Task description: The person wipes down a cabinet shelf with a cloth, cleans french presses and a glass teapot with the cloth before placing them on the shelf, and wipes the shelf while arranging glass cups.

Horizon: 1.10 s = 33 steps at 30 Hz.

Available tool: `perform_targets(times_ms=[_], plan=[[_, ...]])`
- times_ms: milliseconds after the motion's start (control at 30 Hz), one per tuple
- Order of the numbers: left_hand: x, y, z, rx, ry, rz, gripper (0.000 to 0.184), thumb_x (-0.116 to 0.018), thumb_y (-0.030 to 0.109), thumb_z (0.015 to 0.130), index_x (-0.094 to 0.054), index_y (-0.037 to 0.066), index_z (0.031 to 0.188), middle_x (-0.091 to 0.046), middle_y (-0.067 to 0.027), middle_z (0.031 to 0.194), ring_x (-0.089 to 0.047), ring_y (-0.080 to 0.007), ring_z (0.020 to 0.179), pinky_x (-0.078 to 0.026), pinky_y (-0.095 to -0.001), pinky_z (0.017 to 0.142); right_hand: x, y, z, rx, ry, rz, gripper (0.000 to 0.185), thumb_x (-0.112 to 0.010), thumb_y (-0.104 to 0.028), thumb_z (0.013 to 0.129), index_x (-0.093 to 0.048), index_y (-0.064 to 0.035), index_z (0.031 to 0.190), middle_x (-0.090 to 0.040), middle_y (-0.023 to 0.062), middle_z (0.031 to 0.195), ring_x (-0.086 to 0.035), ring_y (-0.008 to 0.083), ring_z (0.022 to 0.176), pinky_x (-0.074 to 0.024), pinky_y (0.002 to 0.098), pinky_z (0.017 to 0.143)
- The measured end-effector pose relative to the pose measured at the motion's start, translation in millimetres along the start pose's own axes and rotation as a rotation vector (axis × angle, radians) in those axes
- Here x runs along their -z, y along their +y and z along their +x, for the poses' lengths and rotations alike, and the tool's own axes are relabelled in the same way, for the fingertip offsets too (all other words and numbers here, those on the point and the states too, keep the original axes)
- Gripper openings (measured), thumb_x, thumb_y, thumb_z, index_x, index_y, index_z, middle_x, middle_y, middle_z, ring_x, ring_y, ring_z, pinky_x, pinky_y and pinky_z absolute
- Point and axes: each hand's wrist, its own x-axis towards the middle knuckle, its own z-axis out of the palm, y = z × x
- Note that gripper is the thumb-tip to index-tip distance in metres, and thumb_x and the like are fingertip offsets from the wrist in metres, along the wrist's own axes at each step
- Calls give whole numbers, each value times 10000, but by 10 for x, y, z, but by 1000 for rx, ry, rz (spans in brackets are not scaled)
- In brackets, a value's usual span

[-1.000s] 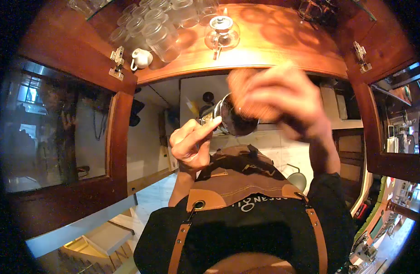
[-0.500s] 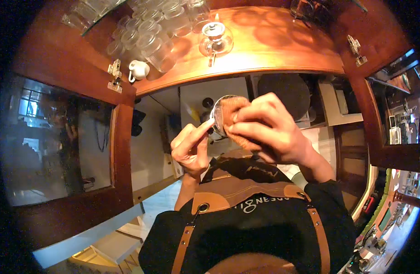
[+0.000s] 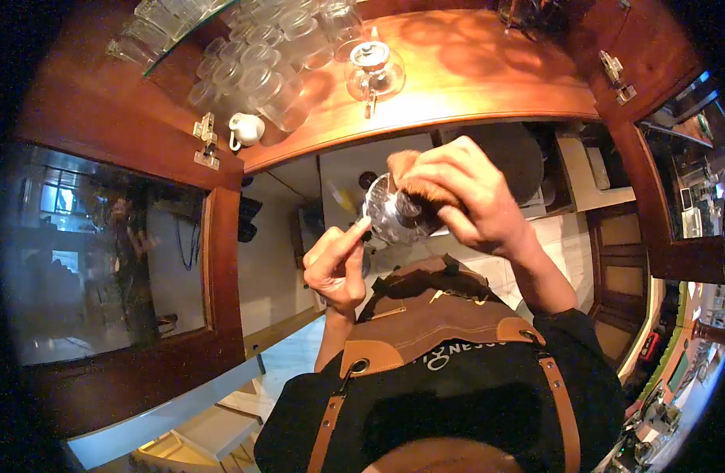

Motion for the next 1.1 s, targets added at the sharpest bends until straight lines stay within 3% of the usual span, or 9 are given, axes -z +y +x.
perform_targets(times_ms=[233,300,367,500,533,633,900,1033,1100], plan=[[-46,121,-16,89,99,-101,252,-606,-64,825,-747,-62,1033,-498,-20,649,-425,-106,593,-290,-249,543,-126,-142,-92,-28,144,86,397,-677,-180,795,-649,-17,1156,-632,138,1152,-570,344,1006,-439,424,923],[-12,91,-9,57,-32,-57,379,-590,-54,824,-681,-66,1192,-514,-9,667,-435,-96,610,-311,-238,558,-181,-125,-120,-107,156,133,364,-694,-188,824,-651,-22,1145,-636,136,1132,-571,342,1023,-437,430,932],[-85,185,15,544,19,-365,564,-590,-6,828,-531,-59,1386,-524,14,688,-434,-63,631,-324,-210,578,-200,-115,-147,-116,132,77,359,-722,-194,825,-652,-27,1134,-638,142,1109,-569,342,1029,-437,436,939],[-2,154,68,764,-290,-654,713,-606,155,869,-361,-37,1510,-555,47,777,-430,-11,667,-322,-152,607,-170,-45,-85,-129,74,84,346,-735,-191,834,-651,-25,1126,-637,145,1095,-576,332,1033,-439,427,943],[19,66,29,800,-356,-630,732,-657,172,878,-355,-34,1512,-626,5,895,-545,-41,766,-438,-175,691,-181,-8,-81,-129,65,118,338,-734,-182,830,-651,-24,1117,-638,140,1091,-578,328,1042,-438,423,944],[-122,29,6,789,-351,-594,790,-828,70,790,-430,-27,1465,-629,-92,1242,-621,-157,1118,-502,-305,981,-227,80,-139,-98,22,133,334,-734,-179,827,-649,-25,1111,-637,133,1100,-575,325,1042,-437,422,945],[-192,66,-3,536,-299,-242,756,-883,78,718,-530,-40,1377,-709,-117,1131,-685,-167,1003,-569,-298,863,-98,-19,-196,-10,38,70,473,-747,-92,647,-698,-55,1116,-671,88,1161,-593,311,1011,-470,399,908],[-183,99,37,567,-269,-101,786,-868,60,689,-531,-30,1393,-672,-113,1239,-634,-159,1117,-500,-312,986,-110,-189,-236,65,-15,16,493,-696,-70,659,-691,-57,1152,-667,84,1219,-576,295,981,-482,375,891],[-199,100,46,318,-257,35,721,-844,74,732,-546,5,1385,-737,-142,1099,-715,-153,970,-577,-285,835,-50,-70,-236,41,-51,1,487,-697,-90,673,-685,-49,1159,-667,77,1227,-583,290,980,-486,379,881]])
